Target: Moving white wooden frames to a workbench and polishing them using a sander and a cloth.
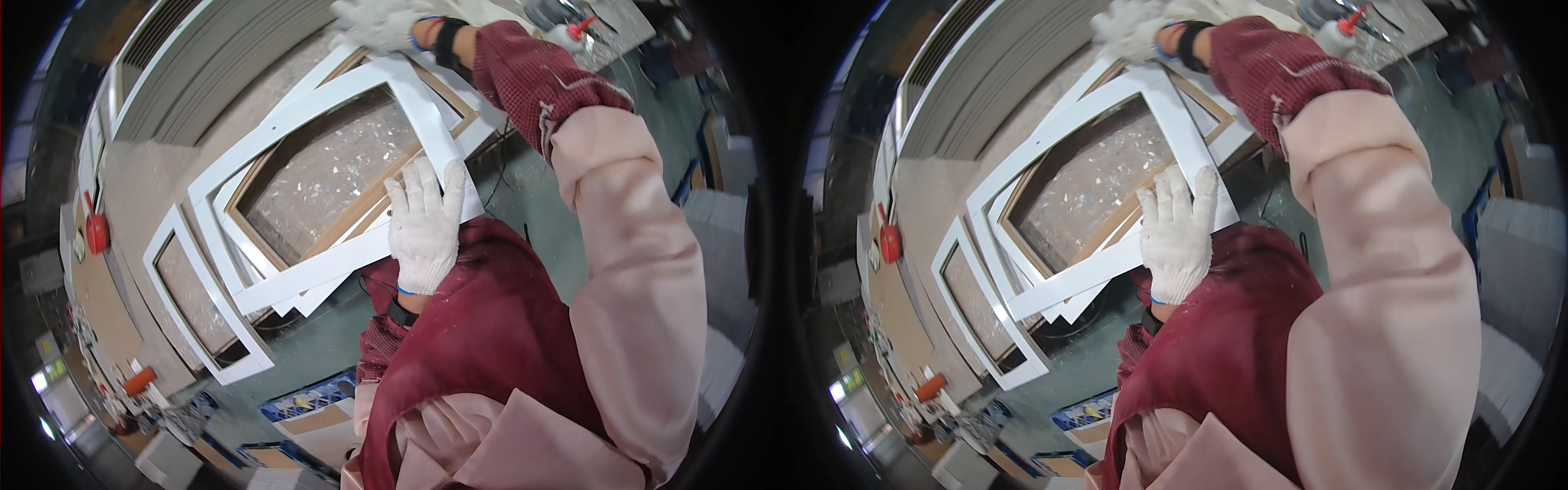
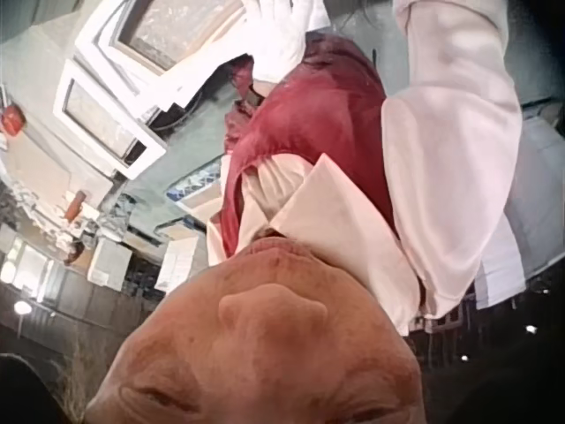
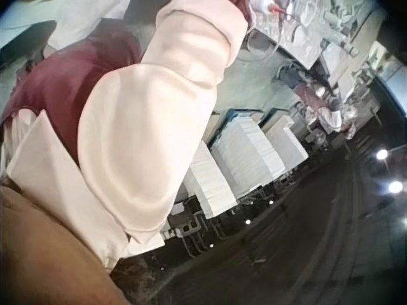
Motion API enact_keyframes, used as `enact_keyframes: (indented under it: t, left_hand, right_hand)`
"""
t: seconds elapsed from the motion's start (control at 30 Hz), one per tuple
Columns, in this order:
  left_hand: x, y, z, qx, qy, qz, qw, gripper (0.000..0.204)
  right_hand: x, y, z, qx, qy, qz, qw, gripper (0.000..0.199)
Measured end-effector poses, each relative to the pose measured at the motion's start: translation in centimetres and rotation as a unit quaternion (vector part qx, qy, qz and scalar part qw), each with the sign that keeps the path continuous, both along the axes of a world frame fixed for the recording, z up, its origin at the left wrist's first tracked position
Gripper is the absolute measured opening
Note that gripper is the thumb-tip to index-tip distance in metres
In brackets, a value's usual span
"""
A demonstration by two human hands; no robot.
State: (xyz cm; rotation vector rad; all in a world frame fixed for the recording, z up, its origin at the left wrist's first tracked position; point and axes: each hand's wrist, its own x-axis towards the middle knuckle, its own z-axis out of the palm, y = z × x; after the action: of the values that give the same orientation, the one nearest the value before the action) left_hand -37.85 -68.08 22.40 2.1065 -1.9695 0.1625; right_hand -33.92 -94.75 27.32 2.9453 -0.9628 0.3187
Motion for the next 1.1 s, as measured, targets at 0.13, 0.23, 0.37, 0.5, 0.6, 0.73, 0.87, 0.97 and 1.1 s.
enact_keyframes:
  t: [0.13, 0.23, 0.37, 0.5, 0.6, 0.73, 0.87, 0.97, 1.1]
  left_hand:
    - [0.4, 1.1, 0.3, 0.02, 0.008, -0.015, 1.0, 0.051]
    - [0.6, 2.4, 1.2, 0.022, 0.009, -0.025, 0.999, 0.052]
    - [1.7, 5.9, 2.4, 0.016, 0.029, -0.063, 0.997, 0.05]
    - [2.8, 10.3, 1.5, 0.046, 0.033, -0.022, 0.998, 0.045]
    - [3.7, 13.7, 0.8, 0.062, -0.004, 0.073, 0.995, 0.043]
    - [4.9, 17.7, 2.5, 0.038, 0.083, 0.219, 0.971, 0.056]
    - [2.4, 19.7, 1.6, -0.188, 0.422, 0.473, 0.75, 0.051]
    - [2.7, 22.7, -3.3, -0.24, 0.739, 0.44, 0.45, 0.048]
    - [0.4, 18.3, 0.3, -0.141, 0.792, 0.434, 0.406, 0.049]
  right_hand:
    - [-3.5, -1.6, 4.7, 0.045, 0.027, 0.018, 0.998, 0.058]
    - [-4.4, -3.4, 4.1, 0.006, 0.051, 0.019, 0.998, 0.057]
    - [-9.5, -0.9, 1.8, -0.05, -0.15, 0.25, 0.955, 0.039]
    - [-13.1, 8.6, 2.8, 0.398, -0.088, 0.115, 0.906, 0.037]
    - [-15.4, 12.4, 1.0, 0.599, -0.055, 0.069, 0.796, 0.029]
    - [-16.5, 15.9, -1.1, 0.742, -0.021, -0.019, 0.669, 0.028]
    - [-15.9, 16.2, -3.2, 0.757, -0.032, 0.013, 0.653, 0.031]
    - [-15.2, 15.8, -4.1, 0.724, -0.027, 0.048, 0.687, 0.032]
    - [-14.6, 15.5, -4.7, 0.686, 0.009, 0.084, 0.722, 0.033]
